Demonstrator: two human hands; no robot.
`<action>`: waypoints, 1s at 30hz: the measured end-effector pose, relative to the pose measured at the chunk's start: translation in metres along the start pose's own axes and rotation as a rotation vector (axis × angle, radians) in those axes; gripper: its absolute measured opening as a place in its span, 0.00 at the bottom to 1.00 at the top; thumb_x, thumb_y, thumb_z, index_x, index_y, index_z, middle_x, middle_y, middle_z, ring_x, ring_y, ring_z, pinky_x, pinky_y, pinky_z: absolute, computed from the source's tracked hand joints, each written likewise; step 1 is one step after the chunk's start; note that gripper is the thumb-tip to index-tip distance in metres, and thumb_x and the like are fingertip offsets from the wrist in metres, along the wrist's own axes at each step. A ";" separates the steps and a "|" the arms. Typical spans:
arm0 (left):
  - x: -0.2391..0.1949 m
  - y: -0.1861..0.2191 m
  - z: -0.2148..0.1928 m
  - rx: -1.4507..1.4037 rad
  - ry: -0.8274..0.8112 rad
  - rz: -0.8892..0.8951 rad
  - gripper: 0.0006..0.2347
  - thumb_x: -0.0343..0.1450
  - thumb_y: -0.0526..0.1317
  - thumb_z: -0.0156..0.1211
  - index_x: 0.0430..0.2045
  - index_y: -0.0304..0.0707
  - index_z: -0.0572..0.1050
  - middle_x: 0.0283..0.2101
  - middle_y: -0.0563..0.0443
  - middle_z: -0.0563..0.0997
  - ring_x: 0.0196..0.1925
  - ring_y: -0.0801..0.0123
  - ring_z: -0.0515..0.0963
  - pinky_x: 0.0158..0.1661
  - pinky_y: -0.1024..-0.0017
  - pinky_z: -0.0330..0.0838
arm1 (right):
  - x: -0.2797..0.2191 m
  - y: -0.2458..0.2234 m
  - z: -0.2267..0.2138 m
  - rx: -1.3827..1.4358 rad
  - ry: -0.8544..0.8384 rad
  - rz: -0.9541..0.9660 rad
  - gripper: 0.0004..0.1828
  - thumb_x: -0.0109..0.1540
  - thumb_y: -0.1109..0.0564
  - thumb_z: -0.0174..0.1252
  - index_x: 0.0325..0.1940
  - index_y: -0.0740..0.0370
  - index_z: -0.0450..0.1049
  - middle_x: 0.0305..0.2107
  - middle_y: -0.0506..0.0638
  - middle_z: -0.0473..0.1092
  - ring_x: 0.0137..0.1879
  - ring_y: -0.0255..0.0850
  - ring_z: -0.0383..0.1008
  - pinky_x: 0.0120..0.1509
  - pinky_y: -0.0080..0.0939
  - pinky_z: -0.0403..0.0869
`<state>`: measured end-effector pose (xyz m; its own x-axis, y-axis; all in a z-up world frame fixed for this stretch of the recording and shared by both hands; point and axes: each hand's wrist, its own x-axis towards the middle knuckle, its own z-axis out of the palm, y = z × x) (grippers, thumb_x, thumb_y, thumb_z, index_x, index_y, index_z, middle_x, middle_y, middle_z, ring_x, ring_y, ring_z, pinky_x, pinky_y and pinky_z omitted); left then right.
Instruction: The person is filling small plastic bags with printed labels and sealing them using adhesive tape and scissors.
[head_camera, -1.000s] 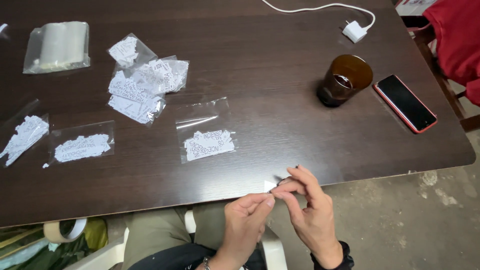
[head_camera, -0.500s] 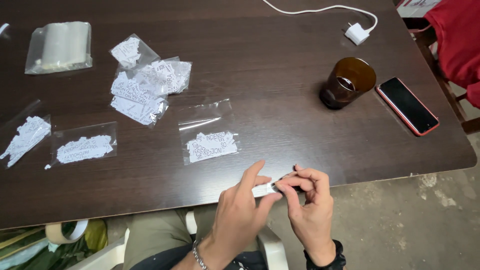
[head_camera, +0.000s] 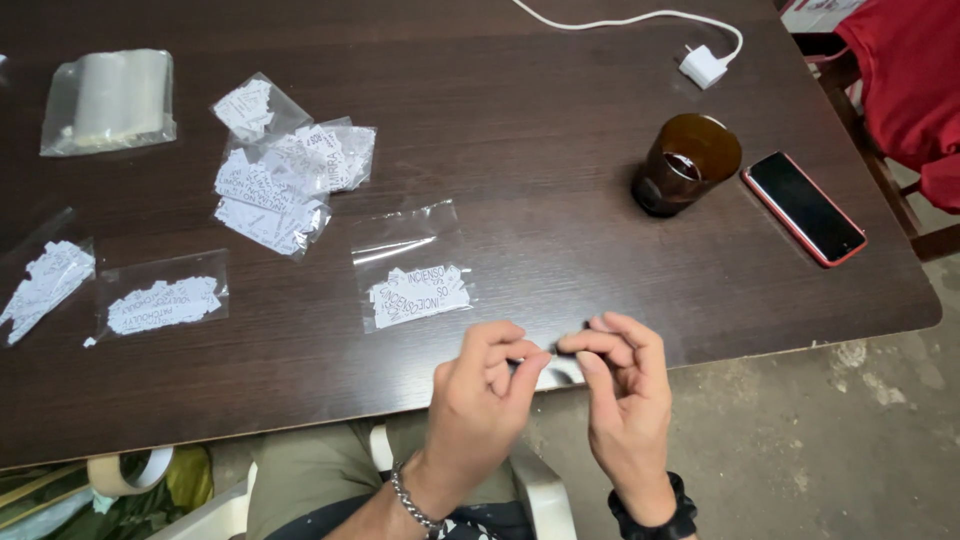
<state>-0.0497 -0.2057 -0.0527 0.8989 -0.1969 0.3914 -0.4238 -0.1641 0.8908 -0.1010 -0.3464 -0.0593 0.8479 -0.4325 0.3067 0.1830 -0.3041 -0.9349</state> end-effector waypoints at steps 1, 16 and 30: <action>0.004 0.005 -0.003 0.001 0.002 0.002 0.10 0.69 0.33 0.66 0.39 0.33 0.71 0.29 0.54 0.86 0.12 0.84 0.60 0.18 0.82 0.62 | 0.002 -0.002 -0.003 0.001 -0.001 -0.002 0.17 0.68 0.65 0.50 0.61 0.64 0.61 0.39 0.54 0.80 0.63 0.43 0.74 0.73 0.42 0.67; 0.003 0.023 -0.041 -0.455 0.019 -0.675 0.11 0.64 0.31 0.72 0.32 0.36 0.73 0.27 0.44 0.87 0.10 0.78 0.63 0.10 0.77 0.59 | -0.001 -0.014 0.009 0.285 -0.186 0.151 0.27 0.59 0.67 0.63 0.62 0.65 0.67 0.27 0.50 0.77 0.53 0.49 0.84 0.67 0.45 0.77; 0.029 0.040 -0.113 0.022 -0.379 0.507 0.11 0.71 0.24 0.64 0.32 0.49 0.79 0.43 0.57 0.77 0.23 0.74 0.68 0.29 0.76 0.68 | 0.003 -0.044 0.026 0.877 -0.666 0.502 0.42 0.59 0.64 0.63 0.76 0.67 0.54 0.20 0.52 0.68 0.36 0.47 0.73 0.54 0.52 0.75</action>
